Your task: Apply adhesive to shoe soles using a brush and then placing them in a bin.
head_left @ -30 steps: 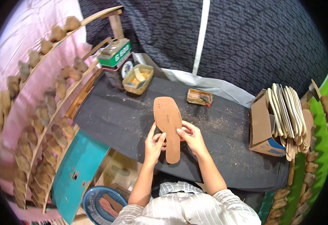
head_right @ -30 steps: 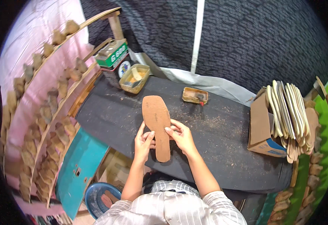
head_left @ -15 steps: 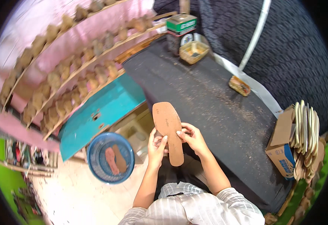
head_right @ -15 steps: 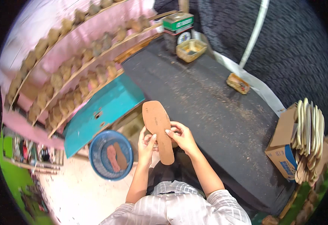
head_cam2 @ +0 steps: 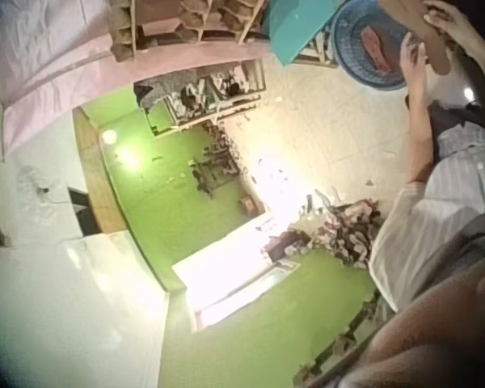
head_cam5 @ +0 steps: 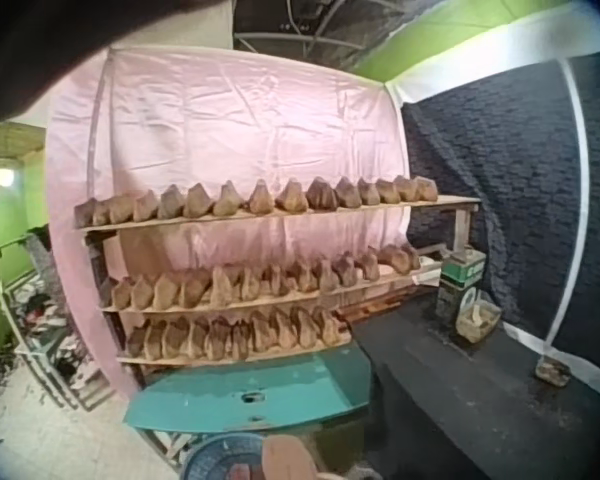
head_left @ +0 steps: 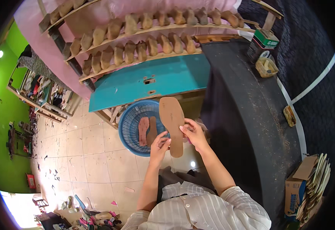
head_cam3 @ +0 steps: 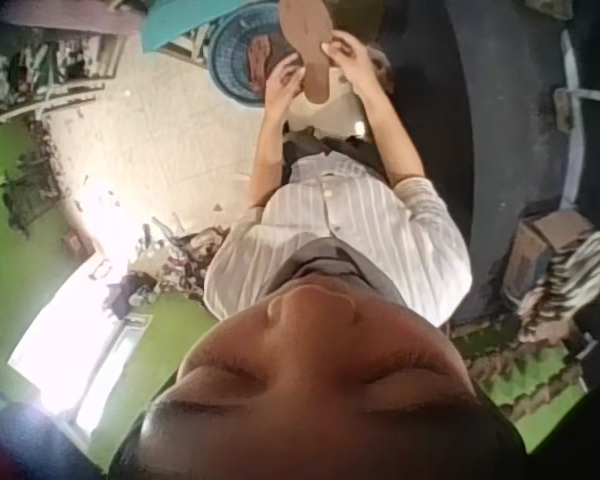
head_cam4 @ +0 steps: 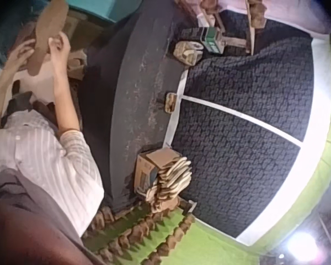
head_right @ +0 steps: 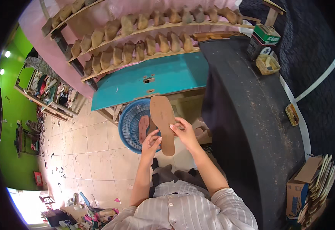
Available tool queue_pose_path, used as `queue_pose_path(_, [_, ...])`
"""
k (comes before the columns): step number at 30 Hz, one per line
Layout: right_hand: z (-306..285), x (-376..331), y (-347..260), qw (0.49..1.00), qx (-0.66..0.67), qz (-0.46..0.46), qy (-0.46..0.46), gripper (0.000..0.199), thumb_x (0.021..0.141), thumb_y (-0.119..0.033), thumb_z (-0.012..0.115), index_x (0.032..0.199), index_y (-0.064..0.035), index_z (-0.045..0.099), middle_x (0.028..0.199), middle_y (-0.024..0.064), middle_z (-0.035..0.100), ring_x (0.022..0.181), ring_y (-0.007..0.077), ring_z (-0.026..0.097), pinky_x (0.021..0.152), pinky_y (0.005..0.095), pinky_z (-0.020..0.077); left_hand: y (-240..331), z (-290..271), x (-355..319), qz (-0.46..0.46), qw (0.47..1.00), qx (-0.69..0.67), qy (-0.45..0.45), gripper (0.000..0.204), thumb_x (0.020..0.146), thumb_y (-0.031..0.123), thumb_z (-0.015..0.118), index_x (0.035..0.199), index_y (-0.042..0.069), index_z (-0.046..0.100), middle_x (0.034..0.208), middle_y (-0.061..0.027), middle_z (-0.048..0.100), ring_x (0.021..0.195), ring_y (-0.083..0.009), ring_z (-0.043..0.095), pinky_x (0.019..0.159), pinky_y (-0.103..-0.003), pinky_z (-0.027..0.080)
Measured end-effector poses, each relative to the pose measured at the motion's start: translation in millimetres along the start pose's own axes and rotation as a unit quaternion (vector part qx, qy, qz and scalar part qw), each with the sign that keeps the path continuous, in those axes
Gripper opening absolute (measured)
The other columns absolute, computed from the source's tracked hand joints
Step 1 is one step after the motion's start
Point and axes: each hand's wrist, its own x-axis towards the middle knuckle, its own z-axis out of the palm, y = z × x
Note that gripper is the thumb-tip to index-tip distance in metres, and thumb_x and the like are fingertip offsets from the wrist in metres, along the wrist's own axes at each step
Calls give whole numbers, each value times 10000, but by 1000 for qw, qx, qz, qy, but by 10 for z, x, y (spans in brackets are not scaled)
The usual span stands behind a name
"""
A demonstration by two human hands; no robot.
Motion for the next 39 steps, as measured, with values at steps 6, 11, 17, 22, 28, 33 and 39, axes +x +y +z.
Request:
queue_pose_path(6, [625, 404, 284, 1000, -19, 12, 18, 403, 871, -137, 647, 1229, -15, 506, 916, 40, 617, 806, 111, 607, 701, 262, 510, 84, -745, 335, -52, 998, 16, -14, 399, 908, 198, 595, 1277, 73, 505, 1027, -40, 595, 937, -103, 558, 770, -252, 467])
queue_pose_path(11, [1055, 738, 425, 998, 6, -8, 63, 393, 856, -122, 660, 1208, -3, 534, 877, 32, 616, 767, 97, 586, 662, 247, 490, 239, -1277, 673, -70, 995, 43, -56, 427, 899, 215, 609, 1289, 82, 497, 1031, -52, 583, 931, -116, 561, 772, -253, 459])
queue_pose_path(17, [1263, 1022, 557, 995, -83, -33, 53, 375, 853, -113, 660, 1192, 10, 558, 840, -2, 592, 746, 70, 530, 643, 228, 437, 219, -1605, 1049, -63, 998, 8, -19, 587, 886, 230, 625, 1382, 98, 340, 1026, -75, 576, 900, -141, 578, 791, -278, 481])
queue_pose_path(22, [1219, 1125, 842, 991, -133, 3, 21, 396, 858, -113, 657, 1209, 26, 538, 853, 9, 585, 799, 99, 550, 710, 260, 457, 204, -1723, 1411, -64, 996, -59, 16, 635, 904, 192, 602, 1417, 90, 242, 1132, -126, 551, 995, -169, 567, 815, -312, 494])
queue_pose_path(28, [1080, 1056, 1076, 992, -72, 103, 3, 397, 865, -132, 654, 1226, -9, 540, 929, 50, 624, 848, 118, 587, 754, 273, 476, 116, -1638, 1680, -100, 990, -103, 5, 600, 906, 96, 580, 1403, 76, 245, 1204, -164, 539, 1087, -239, 554, 860, -376, 499])
queue_pose_path(33, [805, 918, 1173, 994, -45, 102, 3, 388, 867, -195, 661, 1205, -40, 553, 918, 19, 624, 809, 92, 587, 699, 240, 469, 41, -1620, 1831, -98, 985, -132, 55, 561, 906, 93, 577, 1373, 135, 271, 1238, -136, 524, 1116, -263, 542, 898, -437, 472])
queue_pose_path(39, [467, 885, 1419, 985, -54, 161, -16, 368, 855, -184, 675, 1163, -17, 566, 944, 19, 625, 855, 95, 584, 730, 249, 470, -118, -1586, 1909, -106, 976, -159, 105, 570, 901, 76, 576, 1369, 164, 264, 1237, -123, 508, 1097, -250, 544, 886, -415, 481])
